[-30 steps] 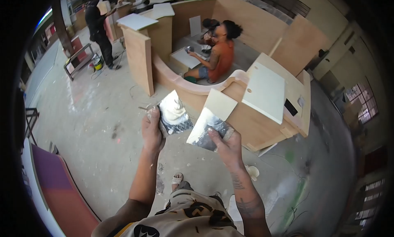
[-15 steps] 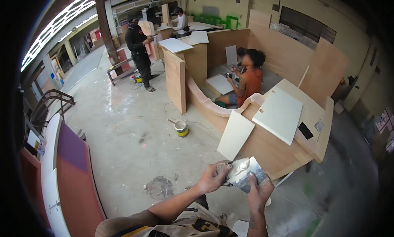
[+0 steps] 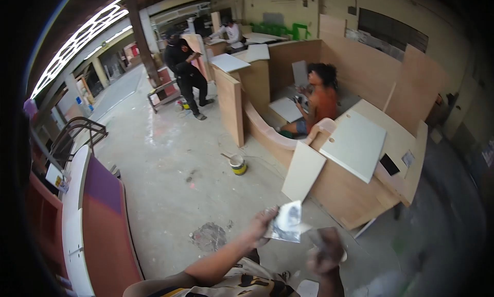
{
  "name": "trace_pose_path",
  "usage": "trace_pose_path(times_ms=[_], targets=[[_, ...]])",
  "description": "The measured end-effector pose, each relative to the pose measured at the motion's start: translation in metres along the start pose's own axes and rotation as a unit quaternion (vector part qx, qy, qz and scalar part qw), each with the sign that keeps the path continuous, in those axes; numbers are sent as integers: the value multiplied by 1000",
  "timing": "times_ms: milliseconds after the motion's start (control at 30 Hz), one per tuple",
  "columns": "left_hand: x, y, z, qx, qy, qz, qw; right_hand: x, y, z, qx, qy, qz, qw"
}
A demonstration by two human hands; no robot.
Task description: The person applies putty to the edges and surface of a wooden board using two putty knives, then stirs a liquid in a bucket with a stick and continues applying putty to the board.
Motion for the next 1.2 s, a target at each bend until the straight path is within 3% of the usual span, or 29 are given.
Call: trace_pose_path(times_ms=[67,133,200,300,467,500,533,567,733,867,967,1067,1133,1200], targets=[[1,-17,-6,-62,-94,115,987,7,3,8,-26,-197,180,963],[-12,-10,-10,-70,-85,93,990,-4,12,11,-115,-222,262,932],[-17,-20,-15,-11,-23,43,999,-26,21,-9,-159,-161,220,949],[-14,-35,-10,18,22,10,1000,-31,22,-24,-222,-53,241,943],[9,-69,-5,-31,-34,-32,998,-57,38,-55,-230,59,300,924],[15,-83,-4,-54,-47,-37,997,-63,39,-67,-265,95,328,902],[22,-94,-15,-137,-91,58,985,-70,40,-80,-298,131,356,876],[32,-100,-20,-90,-73,33,993,-79,41,-94,-330,167,382,847],[98,-79,-83,16,-42,4,999,-201,24,-171,-367,404,331,770],[149,-90,-129,-8,-26,18,999,-296,-4,-174,-388,513,229,730],[174,-96,-155,-33,-23,32,999,-313,-10,-164,-347,617,165,686],[187,-107,-157,-22,-26,10,999,-334,-25,-169,-332,589,126,726],[189,-104,-158,-15,-31,-38,999,-328,-34,-175,-351,578,141,723],[195,-118,-149,-21,-38,13,999,-333,-44,-201,-381,506,128,763]])
Point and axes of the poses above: each hand's wrist, its own x-axis towards the middle knuckle, its own y-axis out of the palm, z = x × y, the point moved 1 cm from there along x, towards the middle knuckle, and after that the axes turned 1 degree about y, right-handed, at the moved point
